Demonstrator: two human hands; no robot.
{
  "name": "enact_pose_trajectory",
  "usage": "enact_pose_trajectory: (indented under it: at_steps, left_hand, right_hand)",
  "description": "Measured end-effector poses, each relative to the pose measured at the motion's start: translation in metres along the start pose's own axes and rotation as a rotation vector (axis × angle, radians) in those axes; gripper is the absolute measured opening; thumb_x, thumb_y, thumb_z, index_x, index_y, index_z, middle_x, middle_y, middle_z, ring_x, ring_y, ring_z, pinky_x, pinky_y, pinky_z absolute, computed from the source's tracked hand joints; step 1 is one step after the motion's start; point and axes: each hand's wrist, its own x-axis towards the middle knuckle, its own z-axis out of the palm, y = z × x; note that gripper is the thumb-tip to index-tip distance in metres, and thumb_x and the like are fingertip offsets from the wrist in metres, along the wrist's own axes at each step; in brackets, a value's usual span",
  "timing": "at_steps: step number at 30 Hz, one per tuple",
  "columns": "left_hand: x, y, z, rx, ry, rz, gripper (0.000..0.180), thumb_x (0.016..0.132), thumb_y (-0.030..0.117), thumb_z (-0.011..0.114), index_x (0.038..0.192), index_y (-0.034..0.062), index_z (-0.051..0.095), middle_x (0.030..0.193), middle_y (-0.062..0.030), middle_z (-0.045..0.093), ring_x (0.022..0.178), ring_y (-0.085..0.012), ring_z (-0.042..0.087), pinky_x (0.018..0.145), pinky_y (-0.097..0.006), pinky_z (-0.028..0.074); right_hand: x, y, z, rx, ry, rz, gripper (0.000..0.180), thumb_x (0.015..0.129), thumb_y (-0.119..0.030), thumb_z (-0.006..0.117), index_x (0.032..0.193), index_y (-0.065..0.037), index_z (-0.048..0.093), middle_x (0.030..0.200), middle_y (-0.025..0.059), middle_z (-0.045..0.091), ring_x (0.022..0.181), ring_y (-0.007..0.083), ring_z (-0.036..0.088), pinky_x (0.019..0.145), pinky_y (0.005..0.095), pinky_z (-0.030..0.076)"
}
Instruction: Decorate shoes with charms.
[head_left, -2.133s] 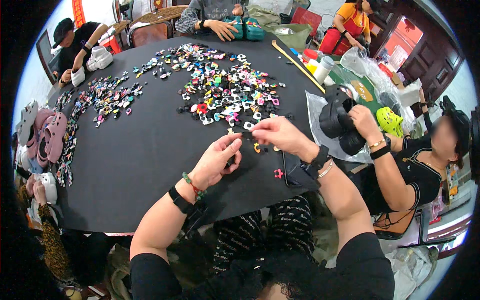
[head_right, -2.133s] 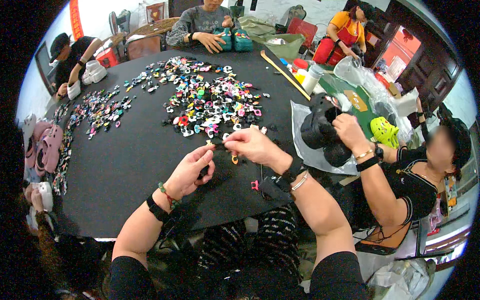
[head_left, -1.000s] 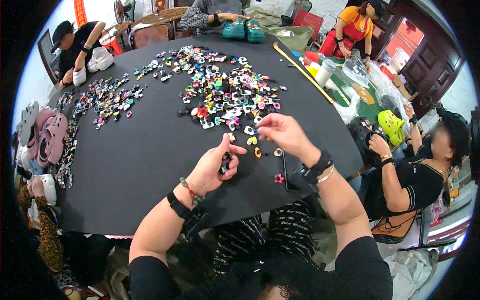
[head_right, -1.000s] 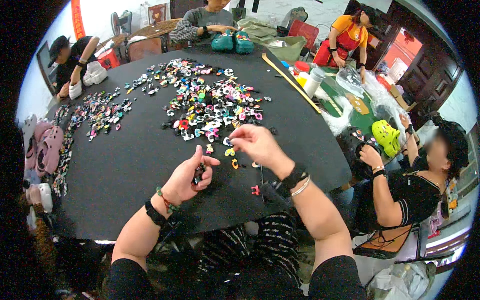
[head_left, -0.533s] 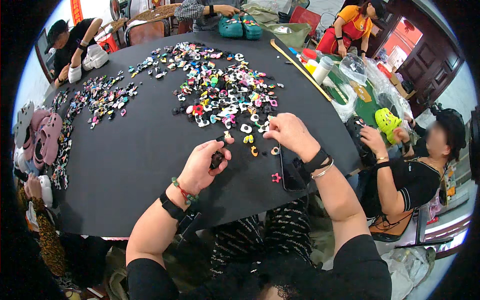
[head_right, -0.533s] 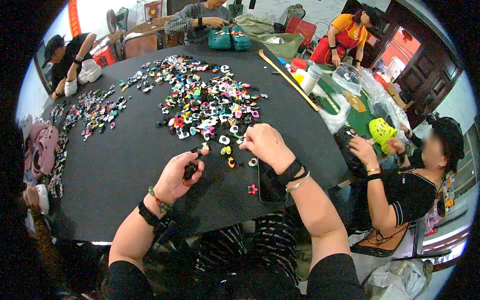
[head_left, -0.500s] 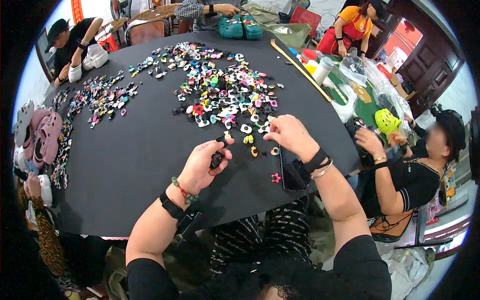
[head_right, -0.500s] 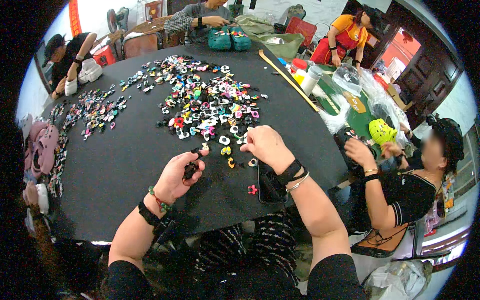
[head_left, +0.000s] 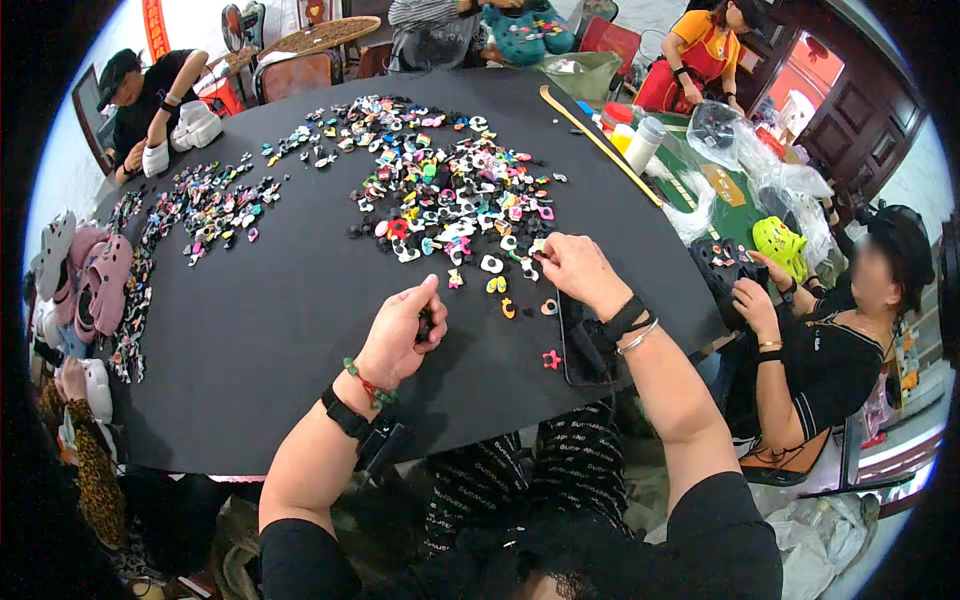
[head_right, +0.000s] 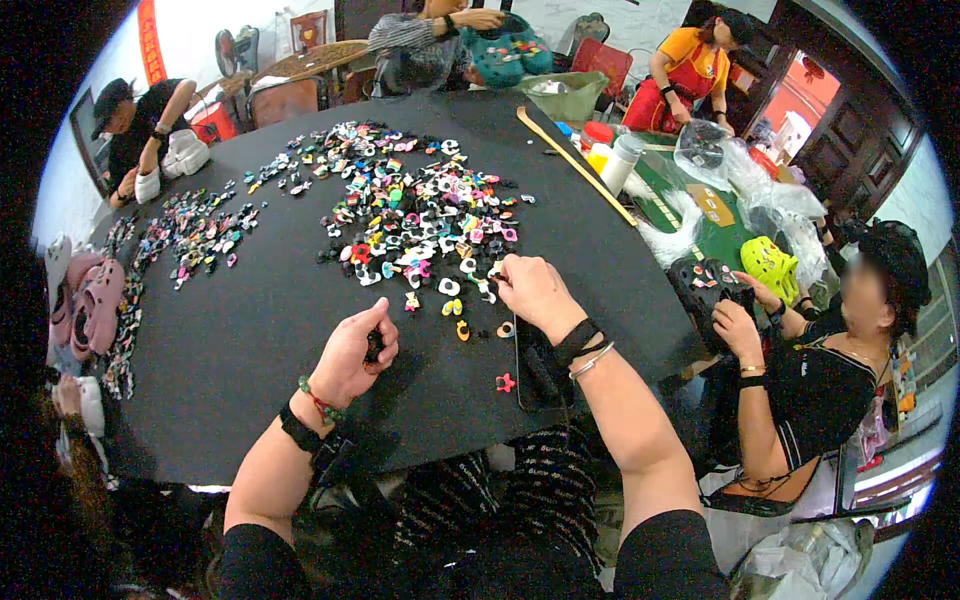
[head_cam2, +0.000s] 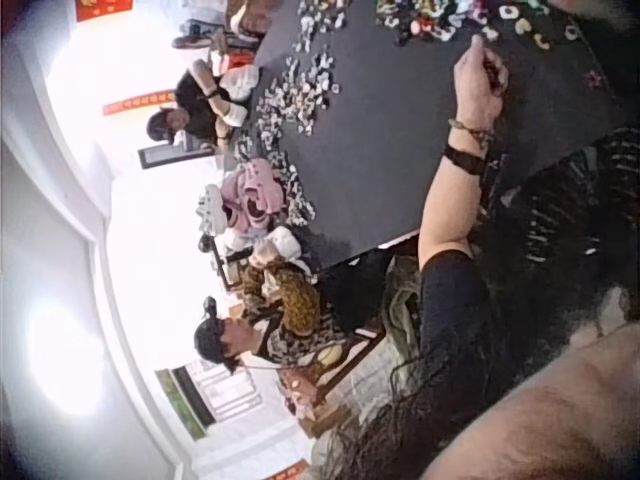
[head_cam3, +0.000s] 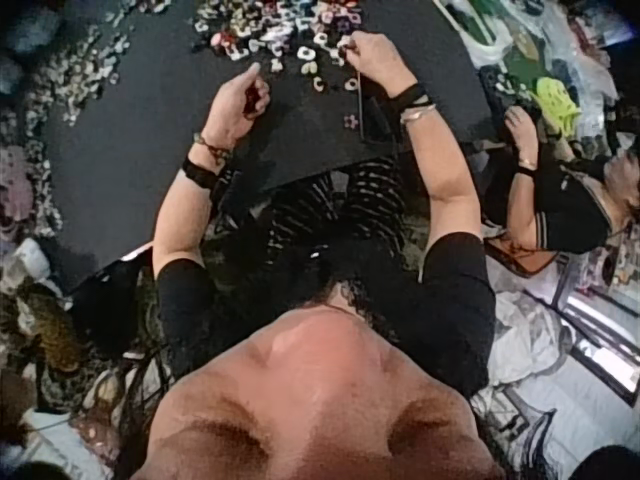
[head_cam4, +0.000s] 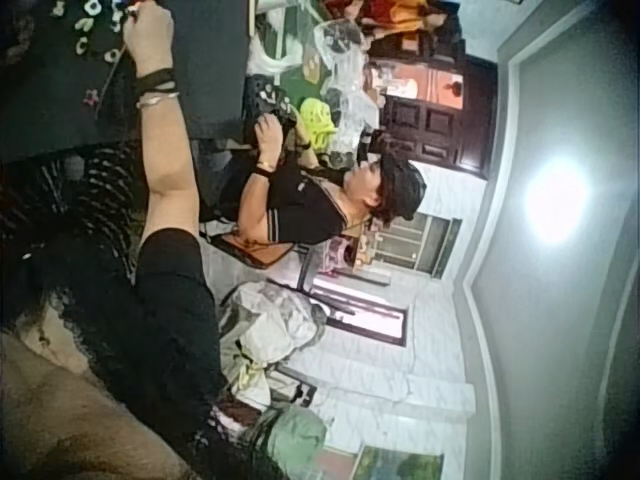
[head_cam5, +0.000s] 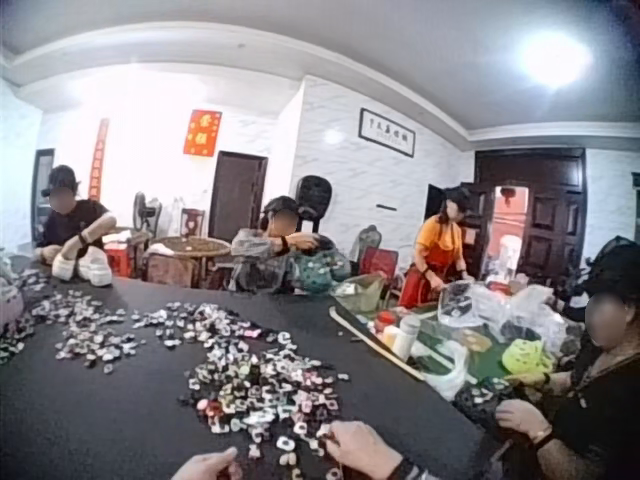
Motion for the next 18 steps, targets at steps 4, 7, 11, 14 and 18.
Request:
enact_pose_trajectory:
  at_steps: [4,7,11,14,18]
  left_hand:
    - [-0.004,0.003,0.007,0.054,-0.042,-0.011,0.024,0.1,0.025,0.049,0.101,0.0037,0.06,0.068,0.0006,0.051,0.053,-0.0093,0.044,0.041,-0.022,0.027]
    - [-0.003,0.002,0.012,0.102,-0.046,0.006,0.026,0.1,0.02,0.048,0.116,0.0018,0.058,0.068,0.0022,0.048,0.053,-0.008,0.043,0.041,-0.021,0.028]
    - [-0.005,0.002,0.004,0.087,-0.071,0.049,0.025,0.1,0.019,0.048,0.114,0.002,0.059,0.067,0.0033,0.042,0.053,-0.0082,0.042,0.043,-0.02,0.029]
    - [-0.004,0.002,0.007,0.079,-0.041,0.053,0.025,0.101,0.023,0.048,0.107,0.0021,0.059,0.064,0.0037,0.04,0.052,-0.0083,0.04,0.043,-0.021,0.028]
    - [-0.004,0.003,0.009,0.074,-0.058,0.091,0.031,0.099,0.032,0.051,0.097,0.0027,0.061,0.058,0.0057,0.037,0.047,-0.0069,0.038,0.041,-0.022,0.021]
  right_hand:
    - [0.001,0.009,-0.009,0.113,0.01,0.089,0.014,0.083,-0.015,0.063,0.086,-0.001,0.062,0.079,0.0181,0.066,0.078,0.0361,0.064,0.072,0.0439,0.051]
    - [0.006,0.016,-0.013,0.083,0.089,0.004,0.014,0.084,-0.014,0.063,0.09,-0.001,0.063,0.08,0.0183,0.066,0.078,0.0356,0.064,0.072,0.043,0.051]
    - [0.01,0.0,-0.021,0.273,0.092,-0.005,0.017,0.081,-0.016,0.068,0.092,-0.003,0.064,0.079,0.0165,0.067,0.075,0.0332,0.065,0.07,0.0396,0.051]
    - [0.012,0.005,-0.019,0.259,0.013,-0.01,0.019,0.079,-0.019,0.071,0.088,-0.003,0.066,0.079,0.0152,0.067,0.073,0.0311,0.065,0.068,0.0381,0.051]
    - [0.011,0.0,-0.002,0.058,-0.146,0.023,0.025,0.076,-0.025,0.075,0.074,-0.002,0.064,0.079,0.0148,0.067,0.077,0.0314,0.065,0.069,0.0425,0.05]
